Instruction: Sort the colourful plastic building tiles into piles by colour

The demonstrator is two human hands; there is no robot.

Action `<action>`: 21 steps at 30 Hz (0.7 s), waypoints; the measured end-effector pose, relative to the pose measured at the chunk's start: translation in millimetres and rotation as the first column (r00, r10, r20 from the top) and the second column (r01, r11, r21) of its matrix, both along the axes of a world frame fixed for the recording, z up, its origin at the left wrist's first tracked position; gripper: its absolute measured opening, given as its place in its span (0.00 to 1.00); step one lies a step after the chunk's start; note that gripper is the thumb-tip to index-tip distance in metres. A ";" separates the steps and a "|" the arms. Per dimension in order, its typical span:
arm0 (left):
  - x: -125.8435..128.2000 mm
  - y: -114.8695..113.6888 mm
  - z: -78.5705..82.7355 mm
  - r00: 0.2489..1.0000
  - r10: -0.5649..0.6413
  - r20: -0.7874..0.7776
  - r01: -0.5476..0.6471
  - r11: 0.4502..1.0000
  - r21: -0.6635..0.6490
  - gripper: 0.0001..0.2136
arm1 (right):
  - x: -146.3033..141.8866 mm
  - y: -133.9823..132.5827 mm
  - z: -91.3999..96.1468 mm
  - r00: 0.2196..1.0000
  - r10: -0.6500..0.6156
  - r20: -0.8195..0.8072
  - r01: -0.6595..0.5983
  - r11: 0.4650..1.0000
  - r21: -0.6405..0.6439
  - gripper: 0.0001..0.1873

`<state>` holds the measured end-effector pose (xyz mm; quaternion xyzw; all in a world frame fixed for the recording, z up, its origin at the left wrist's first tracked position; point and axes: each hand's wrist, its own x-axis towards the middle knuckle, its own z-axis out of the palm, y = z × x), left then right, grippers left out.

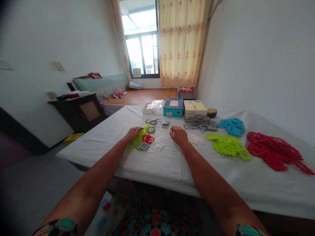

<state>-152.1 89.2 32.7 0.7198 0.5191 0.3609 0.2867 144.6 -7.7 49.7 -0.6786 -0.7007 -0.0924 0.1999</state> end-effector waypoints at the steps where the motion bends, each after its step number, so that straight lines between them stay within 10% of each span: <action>1: -0.7 0.5 2.0 1.000 -0.002 -0.018 0.002 1.000 0.005 0.23 | 9.1 -0.6 2.8 0.999 -0.036 0.007 0.036 0.999 0.001 0.16; 10: -21.4 11.4 -1.5 0.989 0.095 -0.114 -0.088 0.994 0.058 0.18 | 53.4 -4.1 -1.7 0.994 -0.111 0.013 0.110 0.994 0.018 0.15; 13: -23.6 10.1 -10.0 0.979 0.170 -0.111 -0.165 0.985 0.055 0.21 | 32.1 -1.8 -5.7 0.972 0.164 -0.169 -0.174 0.984 -0.041 0.16; 16: -17.1 10.5 -14.6 0.968 0.230 -0.099 -0.226 0.973 0.050 0.21 | 7.3 -3.1 -8.8 0.818 0.460 -0.345 -0.534 0.831 -0.158 0.20; 21: -1.3 15.7 -16.0 0.957 0.288 -0.041 -0.287 0.957 0.040 0.22 | -10.5 -7.4 -11.6 0.748 0.576 -0.328 -0.646 0.745 -0.165 0.21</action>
